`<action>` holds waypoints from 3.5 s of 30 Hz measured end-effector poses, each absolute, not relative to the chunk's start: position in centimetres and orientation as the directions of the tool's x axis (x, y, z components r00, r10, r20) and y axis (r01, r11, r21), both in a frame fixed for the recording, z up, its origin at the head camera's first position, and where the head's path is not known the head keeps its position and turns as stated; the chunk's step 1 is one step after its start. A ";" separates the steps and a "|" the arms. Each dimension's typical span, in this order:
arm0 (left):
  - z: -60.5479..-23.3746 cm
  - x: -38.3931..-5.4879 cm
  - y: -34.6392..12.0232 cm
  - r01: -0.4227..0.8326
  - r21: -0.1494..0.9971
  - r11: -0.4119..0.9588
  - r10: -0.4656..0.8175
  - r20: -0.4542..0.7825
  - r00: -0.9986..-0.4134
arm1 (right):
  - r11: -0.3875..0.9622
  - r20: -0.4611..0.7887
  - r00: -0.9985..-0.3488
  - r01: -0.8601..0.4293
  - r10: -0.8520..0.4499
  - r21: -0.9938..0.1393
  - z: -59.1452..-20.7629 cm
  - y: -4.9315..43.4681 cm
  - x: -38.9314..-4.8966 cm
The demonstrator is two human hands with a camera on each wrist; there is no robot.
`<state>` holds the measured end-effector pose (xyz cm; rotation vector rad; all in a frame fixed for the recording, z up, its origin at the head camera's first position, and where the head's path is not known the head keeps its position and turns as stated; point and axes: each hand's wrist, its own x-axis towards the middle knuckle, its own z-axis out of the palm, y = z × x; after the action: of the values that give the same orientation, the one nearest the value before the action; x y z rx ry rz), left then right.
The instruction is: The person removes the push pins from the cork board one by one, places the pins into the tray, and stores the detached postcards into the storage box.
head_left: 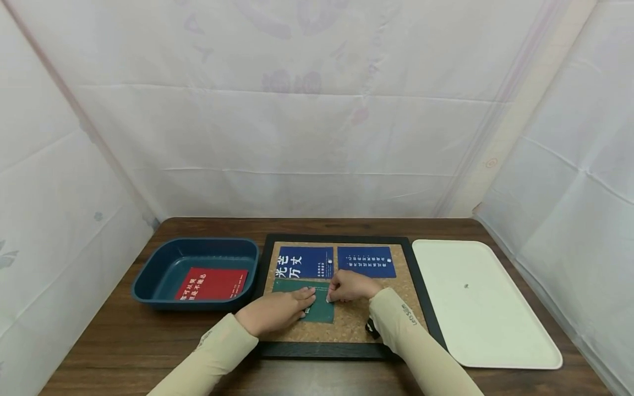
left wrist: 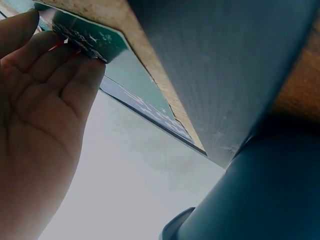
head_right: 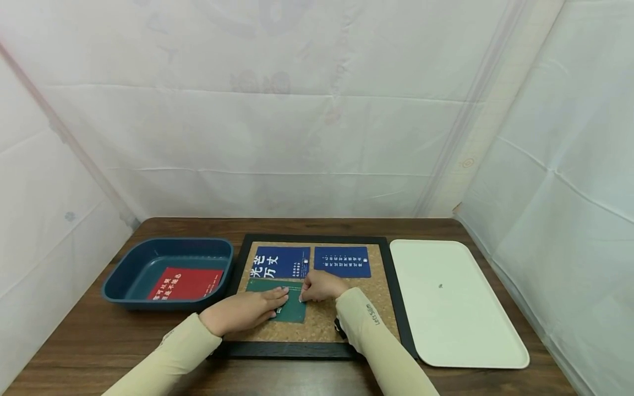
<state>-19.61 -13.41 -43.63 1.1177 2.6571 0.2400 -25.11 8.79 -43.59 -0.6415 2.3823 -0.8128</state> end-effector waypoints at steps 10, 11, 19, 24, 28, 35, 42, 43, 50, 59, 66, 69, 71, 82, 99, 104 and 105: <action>-43.8 -19.7 -13.4 0.675 0.245 0.696 0.716 -0.175 -0.676 | 0.699 -0.334 -0.733 -0.260 -0.592 -0.666 -43.7 8.8 -25.2; -43.8 -19.8 -13.4 0.676 0.244 0.696 0.717 -0.176 -0.674 | 0.697 -0.334 -0.732 -0.261 -0.594 -0.667 -43.7 8.8 -25.2; -43.6 -19.8 -13.4 0.686 0.239 0.687 0.726 -0.181 -0.664 | 0.702 -0.346 -0.730 -0.249 -0.589 -0.668 -43.6 8.8 -25.2; -43.5 -19.7 -13.4 0.676 0.250 0.693 0.720 -0.189 -0.668 | 0.703 -0.349 -0.727 -0.253 -0.591 -0.664 -43.7 8.8 -25.3; -43.4 -19.6 -13.3 0.661 0.258 0.705 0.708 -0.199 -0.677 | 0.692 -0.338 -0.725 -0.258 -0.600 -0.674 -43.6 8.8 -25.3; -43.4 -19.6 -13.2 0.653 0.261 0.711 0.702 -0.206 -0.682 | 0.685 -0.336 -0.720 -0.261 -0.607 -0.680 -43.6 8.8 -25.3; -43.4 -19.6 -13.3 0.663 0.251 0.706 0.707 -0.195 -0.680 | 0.687 -0.341 -0.721 -0.254 -0.604 -0.681 -43.5 8.8 -25.3; -43.4 -19.6 -13.3 0.663 0.250 0.705 0.708 -0.195 -0.679 | 0.686 -0.340 -0.721 -0.254 -0.604 -0.682 -43.5 8.8 -25.3; -43.4 -19.7 -13.3 0.664 0.243 0.707 0.706 -0.197 -0.680 | 0.681 -0.338 -0.723 -0.245 -0.603 -0.690 -43.4 8.8 -25.2; -43.5 -19.7 -13.2 0.666 0.247 0.704 0.709 -0.193 -0.678 | 0.665 -0.333 -0.720 -0.235 -0.609 -0.709 -43.7 9.2 -25.4; -43.5 -19.7 -13.2 0.666 0.248 0.704 0.709 -0.194 -0.678 | 0.652 -0.340 -0.711 -0.217 -0.616 -0.726 -43.5 9.4 -25.4; -43.5 -19.7 -13.2 0.669 0.246 0.702 0.711 -0.193 -0.676 | 0.650 -0.343 -0.709 -0.213 -0.616 -0.729 -43.5 9.5 -25.5; -43.5 -19.8 -13.2 0.670 0.243 0.701 0.712 -0.192 -0.675 | 0.647 -0.344 -0.705 -0.211 -0.620 -0.732 -43.4 9.6 -25.5; -43.5 -19.8 -13.2 0.669 0.244 0.702 0.711 -0.191 -0.677 | 0.625 -0.333 -0.705 -0.198 -0.626 -0.755 -43.7 9.7 -25.4; -43.6 -19.8 -13.2 0.652 0.258 0.712 0.700 -0.201 -0.685 | 0.620 -0.333 -0.721 -0.169 -0.608 -0.767 -43.6 10.0 -25.1; -43.6 -19.8 -13.2 0.648 0.266 0.714 0.699 -0.206 -0.685 | 0.620 -0.337 -0.727 -0.154 -0.598 -0.769 -43.7 10.3 -25.2; -43.6 -19.8 -13.2 0.647 0.268 0.714 0.699 -0.206 -0.685 | 0.619 -0.335 -0.728 -0.154 -0.599 -0.770 -43.7 10.4 -25.2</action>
<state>-19.83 -13.19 -43.56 1.0593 2.6288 0.2500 -25.20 10.37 -43.73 -0.5890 2.2611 -1.0016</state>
